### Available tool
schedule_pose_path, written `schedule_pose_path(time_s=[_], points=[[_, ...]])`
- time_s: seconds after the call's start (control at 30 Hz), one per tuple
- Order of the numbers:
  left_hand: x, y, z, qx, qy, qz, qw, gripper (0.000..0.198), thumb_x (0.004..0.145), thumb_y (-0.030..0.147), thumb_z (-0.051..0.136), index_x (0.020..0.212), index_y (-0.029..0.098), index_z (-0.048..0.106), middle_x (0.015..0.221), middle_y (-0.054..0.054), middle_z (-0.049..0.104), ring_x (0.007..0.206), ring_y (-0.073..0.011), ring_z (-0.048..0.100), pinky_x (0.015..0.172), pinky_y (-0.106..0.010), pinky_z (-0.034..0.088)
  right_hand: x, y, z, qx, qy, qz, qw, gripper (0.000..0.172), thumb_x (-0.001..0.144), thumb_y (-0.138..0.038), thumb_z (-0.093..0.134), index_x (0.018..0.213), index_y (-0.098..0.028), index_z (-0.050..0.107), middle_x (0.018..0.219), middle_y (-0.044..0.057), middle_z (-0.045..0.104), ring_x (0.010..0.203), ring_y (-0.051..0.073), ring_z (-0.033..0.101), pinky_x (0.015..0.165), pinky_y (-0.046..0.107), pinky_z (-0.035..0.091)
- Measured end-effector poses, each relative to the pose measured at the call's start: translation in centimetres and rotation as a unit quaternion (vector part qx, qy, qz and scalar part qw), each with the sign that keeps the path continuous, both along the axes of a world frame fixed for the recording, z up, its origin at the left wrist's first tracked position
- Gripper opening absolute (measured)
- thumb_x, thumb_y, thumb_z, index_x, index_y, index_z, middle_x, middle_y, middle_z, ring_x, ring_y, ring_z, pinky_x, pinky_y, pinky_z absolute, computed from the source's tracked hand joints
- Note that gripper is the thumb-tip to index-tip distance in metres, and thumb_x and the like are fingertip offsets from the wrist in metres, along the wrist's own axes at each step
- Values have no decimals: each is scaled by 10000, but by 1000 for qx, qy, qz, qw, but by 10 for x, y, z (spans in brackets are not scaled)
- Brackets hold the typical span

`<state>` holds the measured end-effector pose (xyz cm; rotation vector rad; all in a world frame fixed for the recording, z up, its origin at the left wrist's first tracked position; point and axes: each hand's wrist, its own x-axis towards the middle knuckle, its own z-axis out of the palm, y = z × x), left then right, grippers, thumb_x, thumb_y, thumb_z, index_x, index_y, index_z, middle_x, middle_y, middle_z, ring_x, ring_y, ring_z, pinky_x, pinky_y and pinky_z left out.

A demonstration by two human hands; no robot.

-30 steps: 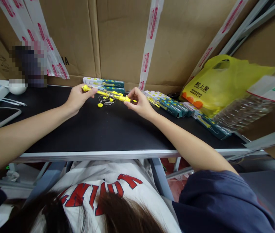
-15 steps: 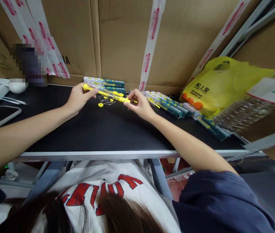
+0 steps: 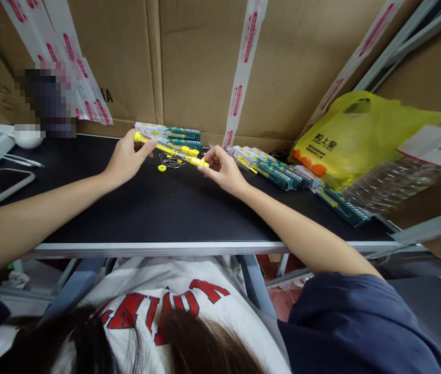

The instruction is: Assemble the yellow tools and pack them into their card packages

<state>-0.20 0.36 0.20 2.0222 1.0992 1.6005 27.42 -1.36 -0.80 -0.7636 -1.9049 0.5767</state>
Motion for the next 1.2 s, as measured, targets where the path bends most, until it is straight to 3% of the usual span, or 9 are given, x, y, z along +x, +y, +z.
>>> schedule_pose_path(time_s=[0.2,0.43,0.7,0.97,1.07,1.2], points=[[2,3,-1,-14,-4,-8,1000,350,923,544,582,950,195,565,766,-46,658,909,-252,707,913,-421,537,0,-1,2,48,9,-53,997,520,713,-651,786,907,-222,564,914,26,544,793,148,551,601,272,577],[2,1,-1,-1,-4,-19,1000,373,915,574,582,933,205,529,764,-29,661,780,-199,697,848,-373,560,-3,-2,-2,26,-3,-14,1000,502,767,-657,738,917,-252,482,859,2,502,714,137,524,590,298,606],[5,0,-1,-19,-18,-25,999,318,922,511,596,917,202,522,741,-28,638,836,-225,702,877,-402,540,-6,2,-8,13,19,-12,1000,461,848,-656,653,976,-276,426,805,-19,474,633,125,484,506,300,607],[5,2,-3,-16,-35,-37,999,349,916,543,592,950,200,537,760,-35,659,853,-226,700,898,-417,543,-5,-3,-5,-38,19,47,998,430,893,-615,622,1062,-298,385,672,-71,350,514,109,384,452,290,565],[6,2,-2,-21,-44,-38,998,363,913,558,591,939,200,541,743,-33,654,848,-224,695,911,-422,540,-4,-2,-3,-19,17,21,999,421,889,-626,619,1053,-296,415,694,-57,363,539,118,390,461,287,542],[7,2,-3,-31,-50,-43,997,372,914,573,583,912,204,540,729,-33,650,878,-230,691,939,-430,529,-2,-2,1,74,-7,-67,995,456,846,-668,645,989,-262,494,873,12,472,726,153,491,579,302,551]])
